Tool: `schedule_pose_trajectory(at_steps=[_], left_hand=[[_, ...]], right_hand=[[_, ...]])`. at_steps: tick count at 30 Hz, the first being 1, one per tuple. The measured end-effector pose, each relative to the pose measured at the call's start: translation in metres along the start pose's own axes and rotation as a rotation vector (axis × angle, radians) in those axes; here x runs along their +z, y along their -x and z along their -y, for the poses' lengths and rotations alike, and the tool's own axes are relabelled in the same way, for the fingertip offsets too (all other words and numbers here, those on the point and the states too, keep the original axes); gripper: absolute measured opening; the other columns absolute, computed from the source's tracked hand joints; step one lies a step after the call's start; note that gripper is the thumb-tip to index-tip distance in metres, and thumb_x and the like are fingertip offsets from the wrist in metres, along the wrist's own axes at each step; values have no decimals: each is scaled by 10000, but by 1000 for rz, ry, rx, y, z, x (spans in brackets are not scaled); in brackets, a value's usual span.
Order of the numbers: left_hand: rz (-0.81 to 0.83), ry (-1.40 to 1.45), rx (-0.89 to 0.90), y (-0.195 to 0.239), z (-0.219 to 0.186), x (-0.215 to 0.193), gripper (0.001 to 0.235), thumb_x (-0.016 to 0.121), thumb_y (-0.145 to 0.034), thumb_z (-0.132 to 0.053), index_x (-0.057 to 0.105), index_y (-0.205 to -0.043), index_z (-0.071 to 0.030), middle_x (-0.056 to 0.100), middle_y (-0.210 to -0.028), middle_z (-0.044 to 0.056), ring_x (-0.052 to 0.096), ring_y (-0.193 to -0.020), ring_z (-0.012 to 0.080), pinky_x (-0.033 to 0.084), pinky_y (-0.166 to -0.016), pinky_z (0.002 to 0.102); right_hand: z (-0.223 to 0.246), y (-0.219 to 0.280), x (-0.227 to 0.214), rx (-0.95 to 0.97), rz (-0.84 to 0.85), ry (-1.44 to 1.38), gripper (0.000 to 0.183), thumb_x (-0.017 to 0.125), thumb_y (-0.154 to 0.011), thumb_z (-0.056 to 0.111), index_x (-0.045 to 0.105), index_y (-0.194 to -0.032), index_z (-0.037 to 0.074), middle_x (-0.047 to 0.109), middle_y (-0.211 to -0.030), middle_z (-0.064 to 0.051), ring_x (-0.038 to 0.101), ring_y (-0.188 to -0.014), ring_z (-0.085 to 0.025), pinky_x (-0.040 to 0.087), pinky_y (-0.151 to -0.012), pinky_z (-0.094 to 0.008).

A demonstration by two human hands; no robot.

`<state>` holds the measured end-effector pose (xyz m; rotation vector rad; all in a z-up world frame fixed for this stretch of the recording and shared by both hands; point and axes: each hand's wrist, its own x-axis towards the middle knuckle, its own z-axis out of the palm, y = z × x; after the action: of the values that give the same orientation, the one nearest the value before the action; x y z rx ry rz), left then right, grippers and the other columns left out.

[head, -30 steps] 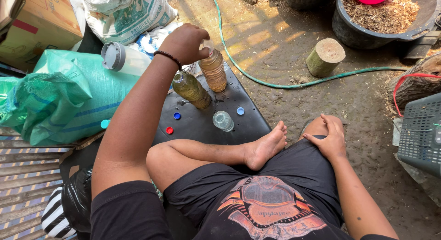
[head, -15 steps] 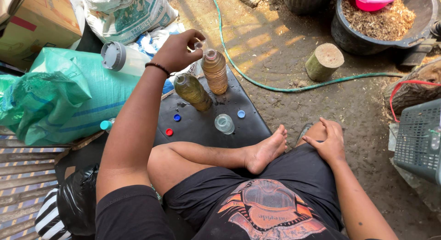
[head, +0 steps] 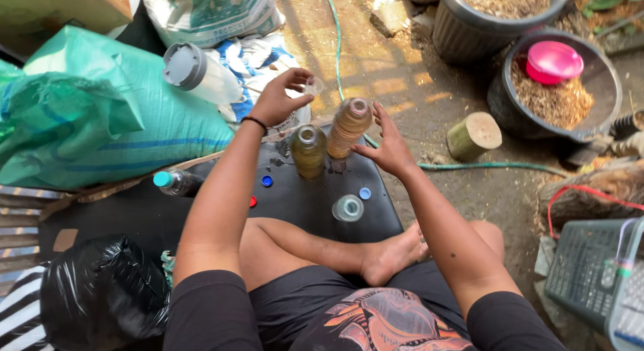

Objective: The person pours liquid from a large bottle into a small cup, then into two other bottles, and caps them. The person then stands, carries the bottles to a nursery area, and waters multiple potted plants using the bottles.

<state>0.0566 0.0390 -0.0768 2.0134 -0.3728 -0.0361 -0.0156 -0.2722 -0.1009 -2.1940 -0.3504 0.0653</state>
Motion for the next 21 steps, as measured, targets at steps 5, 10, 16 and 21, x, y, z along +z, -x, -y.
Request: schedule_pose_trajectory(at_steps=[5,10,16,21], left_hand=[[-90,25,-18,8,12,13,456,847,-838,-235,637,-1218,-96,750,-1169,50,725,-1031,189,578,-909,337],[-159,2,47,7,15,21,459,867,-817,-235,647,-1199,-108,760,-1148,45,728,-991,187,573,-897,338],[-236,-68,168,-18,11,18,428,864,-825,-204,632,-1172,-109,745,-1155,39,703,-1004,234,569,-870,351],[-296,-150,254,-34,8,4,415,857,-809,-151,624,-1149,-107,738,-1134,33,691,-1005,266,565,-856,367]], right_hand=[[1,-28,4,-47,81,-103,1054,937,-750,291,321,-1588,121,566,-1494,-150,540,-1409,-284,417,-1180,-430],[-4,-48,5,-82,102,-177,986,929,-736,247,358,-1529,109,593,-1423,-139,581,-1346,-247,472,-1136,-413],[-3,-86,4,-56,184,-45,936,939,-720,307,412,-1467,104,671,-1355,-146,653,-1285,-256,507,-1102,-406],[7,-116,10,-103,211,70,1067,958,-700,374,340,-1521,88,625,-1387,-208,615,-1296,-334,482,-1082,-429]])
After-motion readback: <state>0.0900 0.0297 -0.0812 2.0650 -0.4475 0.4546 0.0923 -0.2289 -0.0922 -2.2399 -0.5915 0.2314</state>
